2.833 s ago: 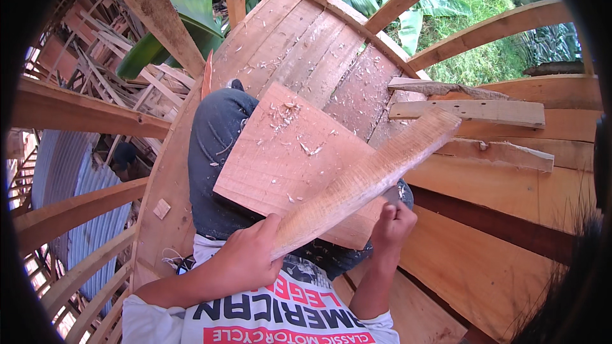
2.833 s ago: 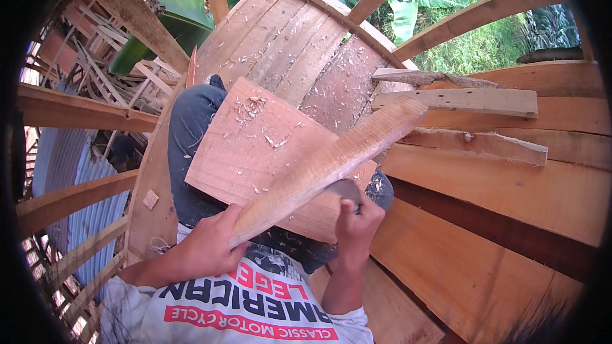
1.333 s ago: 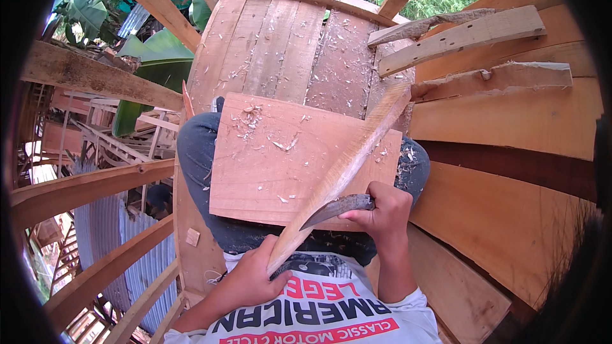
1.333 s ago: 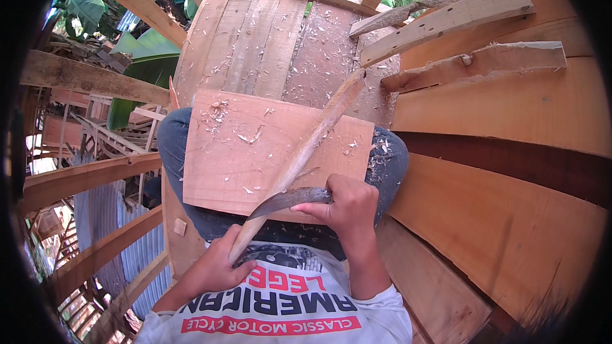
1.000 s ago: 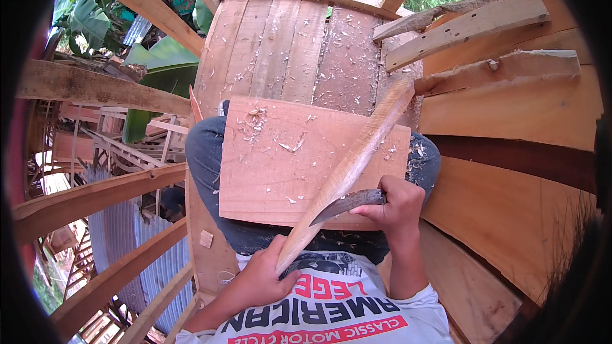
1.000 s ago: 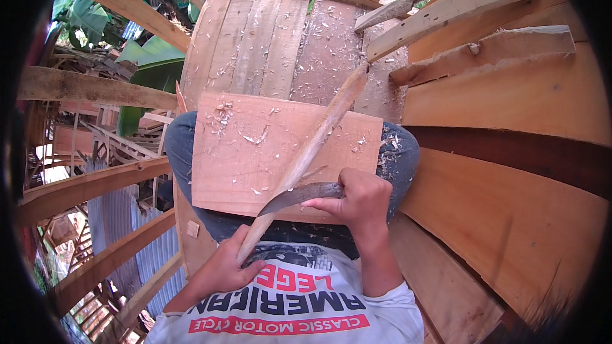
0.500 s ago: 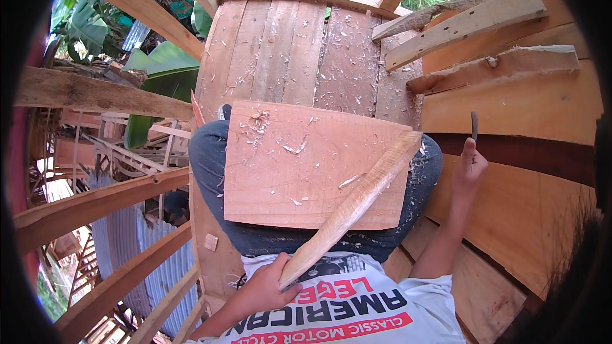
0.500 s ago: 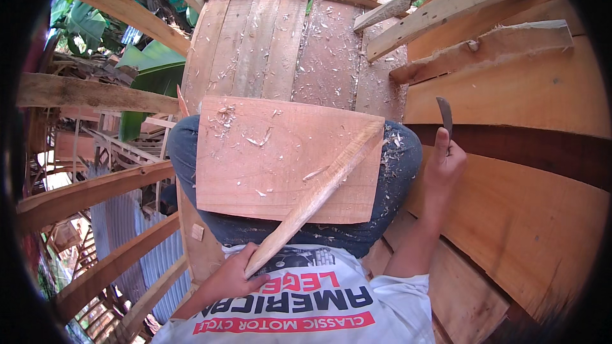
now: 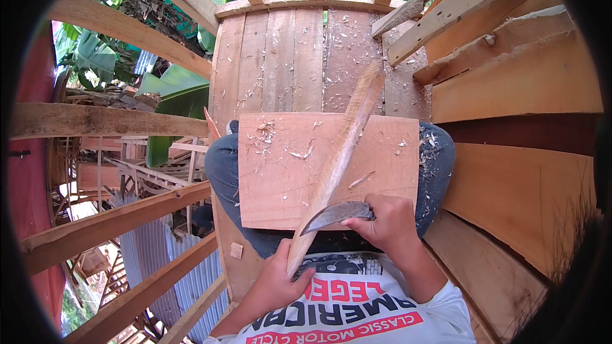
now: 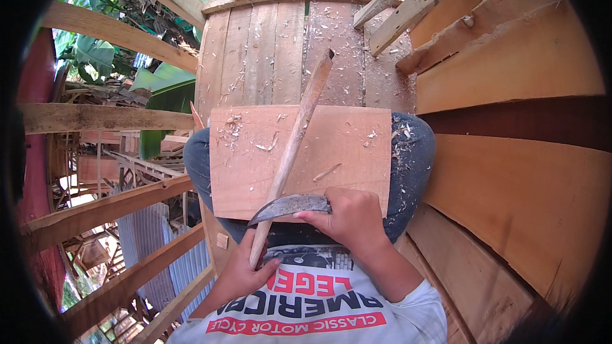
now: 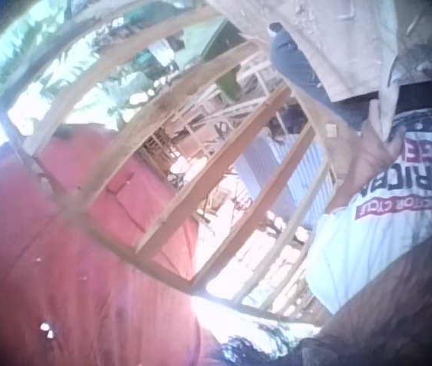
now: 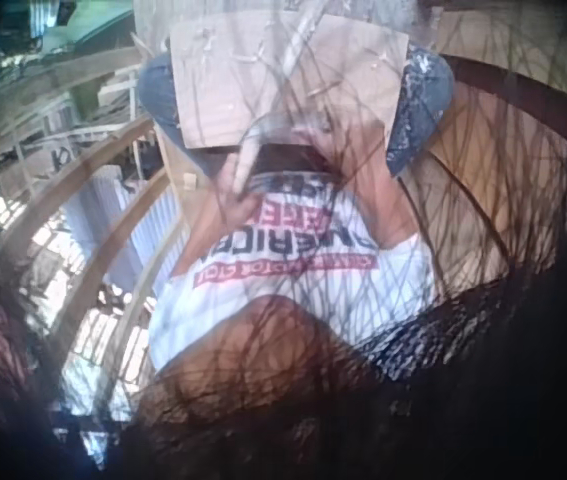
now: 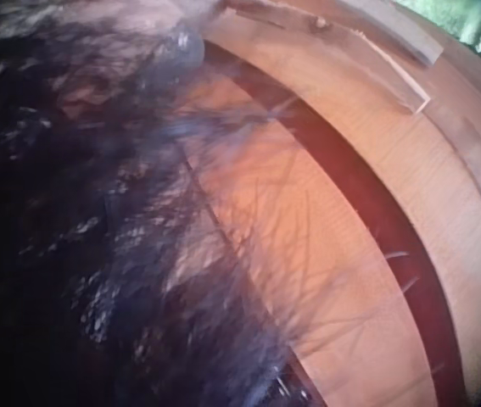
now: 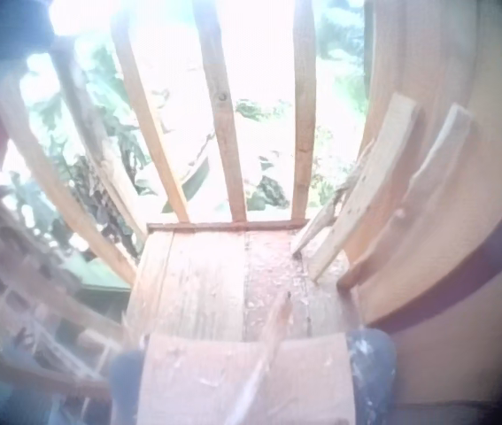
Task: The person uses a curved knife to shave and shape a long, thin piece of wood held in their left hand. They repeatedly scrape the blade along the wood's surface to remove thin shavings, refining the piece's profile.
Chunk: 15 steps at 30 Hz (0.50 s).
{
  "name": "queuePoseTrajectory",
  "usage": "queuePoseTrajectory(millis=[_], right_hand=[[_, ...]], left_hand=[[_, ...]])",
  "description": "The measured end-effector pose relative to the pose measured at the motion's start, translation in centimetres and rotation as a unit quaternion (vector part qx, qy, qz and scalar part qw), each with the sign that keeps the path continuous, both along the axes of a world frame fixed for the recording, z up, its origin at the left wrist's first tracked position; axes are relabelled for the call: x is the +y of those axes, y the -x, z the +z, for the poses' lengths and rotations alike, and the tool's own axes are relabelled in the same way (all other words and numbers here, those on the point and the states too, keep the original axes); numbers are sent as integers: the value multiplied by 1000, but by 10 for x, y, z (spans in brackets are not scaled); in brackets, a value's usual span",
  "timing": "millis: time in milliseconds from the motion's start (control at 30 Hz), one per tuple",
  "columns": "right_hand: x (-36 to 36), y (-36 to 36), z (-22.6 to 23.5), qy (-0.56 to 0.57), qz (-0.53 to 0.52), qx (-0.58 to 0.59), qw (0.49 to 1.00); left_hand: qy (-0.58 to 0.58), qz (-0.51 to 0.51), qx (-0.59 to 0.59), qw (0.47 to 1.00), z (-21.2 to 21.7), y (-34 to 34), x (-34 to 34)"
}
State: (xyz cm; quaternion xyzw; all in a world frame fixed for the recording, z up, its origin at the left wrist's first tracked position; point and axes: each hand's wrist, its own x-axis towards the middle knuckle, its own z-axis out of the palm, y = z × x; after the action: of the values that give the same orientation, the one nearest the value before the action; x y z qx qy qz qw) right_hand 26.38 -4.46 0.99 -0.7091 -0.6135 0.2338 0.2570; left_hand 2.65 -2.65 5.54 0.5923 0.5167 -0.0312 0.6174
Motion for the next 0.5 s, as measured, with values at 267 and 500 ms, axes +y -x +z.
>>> queuePoseTrajectory(millis=[267,500], right_hand=[[6,-36,-9,10,-144,-47,988],[2,-115,-9,-40,-308,35,950]], left_hand=[[-32,-21,71,997,9,-10,-4],[-40,-48,69,996,0,3,-10]])
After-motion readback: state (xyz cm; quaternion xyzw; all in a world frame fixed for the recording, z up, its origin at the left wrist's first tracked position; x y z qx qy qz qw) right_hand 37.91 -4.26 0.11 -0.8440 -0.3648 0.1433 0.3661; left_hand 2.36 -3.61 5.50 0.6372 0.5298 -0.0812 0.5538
